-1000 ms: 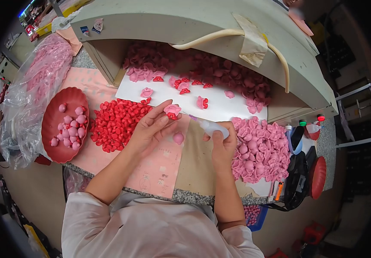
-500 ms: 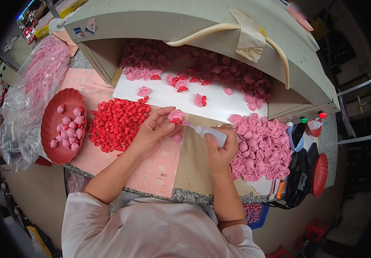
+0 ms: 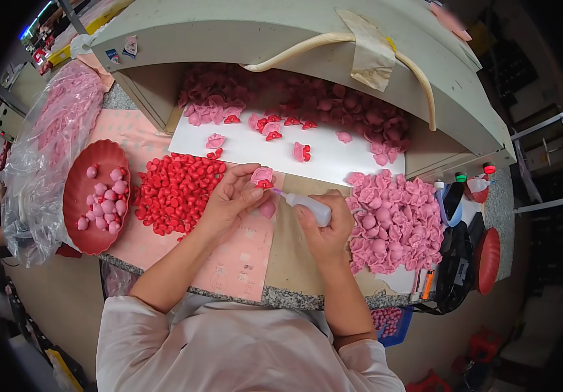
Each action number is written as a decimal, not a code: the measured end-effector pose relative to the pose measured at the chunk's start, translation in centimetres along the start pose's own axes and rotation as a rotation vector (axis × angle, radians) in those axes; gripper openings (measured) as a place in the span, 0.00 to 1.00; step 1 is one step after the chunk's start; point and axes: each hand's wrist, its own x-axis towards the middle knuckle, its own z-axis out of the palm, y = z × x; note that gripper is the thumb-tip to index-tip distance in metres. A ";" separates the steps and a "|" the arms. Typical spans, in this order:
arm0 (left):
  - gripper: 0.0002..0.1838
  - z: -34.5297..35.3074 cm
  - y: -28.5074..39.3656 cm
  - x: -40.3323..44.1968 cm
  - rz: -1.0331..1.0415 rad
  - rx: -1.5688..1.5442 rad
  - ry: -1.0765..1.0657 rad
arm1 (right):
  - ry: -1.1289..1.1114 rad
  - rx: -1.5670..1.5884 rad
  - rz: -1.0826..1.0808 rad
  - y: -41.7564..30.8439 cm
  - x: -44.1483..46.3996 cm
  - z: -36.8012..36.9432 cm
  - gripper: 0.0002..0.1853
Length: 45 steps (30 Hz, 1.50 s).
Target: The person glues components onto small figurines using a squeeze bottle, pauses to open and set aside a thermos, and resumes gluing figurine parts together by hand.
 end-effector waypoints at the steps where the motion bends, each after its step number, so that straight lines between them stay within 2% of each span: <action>1: 0.21 0.0 0.0 0.0 0.000 0.001 -0.001 | 0.007 0.013 -0.002 0.0 0.0 0.1 0.12; 20: 0.21 0.0 -0.2 0.1 0.026 0.004 0.026 | -0.033 -0.040 0.000 0.1 0.0 0.0 0.12; 22: 0.21 0.2 -0.1 0.1 0.026 -0.014 0.019 | 0.124 0.098 0.128 0.5 -0.1 -0.3 0.10; 23: 0.22 0.3 0.2 0.1 0.019 -0.030 0.038 | 0.125 0.096 0.129 0.7 0.1 -0.7 0.10; 25: 0.23 0.5 0.7 -0.1 0.009 -0.045 0.054 | 0.255 0.452 0.519 1.1 0.8 -1.6 0.09; 28: 0.24 0.2 1.1 0.0 0.016 -0.090 0.079 | 0.259 0.543 0.485 0.7 2.1 -3.9 0.09; 32: 0.25 0.4 1.4 -0.1 -0.011 -0.182 0.077 | 0.372 0.358 0.514 -0.8 0.9 -8.3 0.12; 33: 0.25 0.4 1.3 -0.1 -0.025 -0.213 0.079 | 0.391 0.178 0.493 0.4 -0.4 -10.2 0.14; 35: 0.26 0.1 1.0 -0.2 -0.056 -0.257 0.045 | 0.384 0.107 0.566 0.1 -2.0 -13.4 0.14; 37: 0.26 0.3 0.7 -0.3 -0.077 -0.281 0.037 | 0.447 -0.002 0.548 -0.8 -3.0 -15.2 0.11; 39: 0.26 1.0 0.8 -0.5 -0.104 -0.295 0.042 | 0.303 -0.124 0.675 -2.0 -4.0 -16.3 0.07; 40: 0.26 1.1 0.8 -0.6 -0.113 -0.290 0.054 | 0.305 -0.130 0.685 -2.3 -4.6 -16.4 0.07; 43: 0.26 1.2 0.5 -0.8 -0.144 -0.268 0.035 | -0.251 -0.510 0.419 -3.0 -6.6 -15.4 0.12; 45: 0.26 1.5 0.2 -1.1 -0.169 -0.256 0.026 | -0.265 -0.504 0.451 -3.8 -7.5 -14.2 0.15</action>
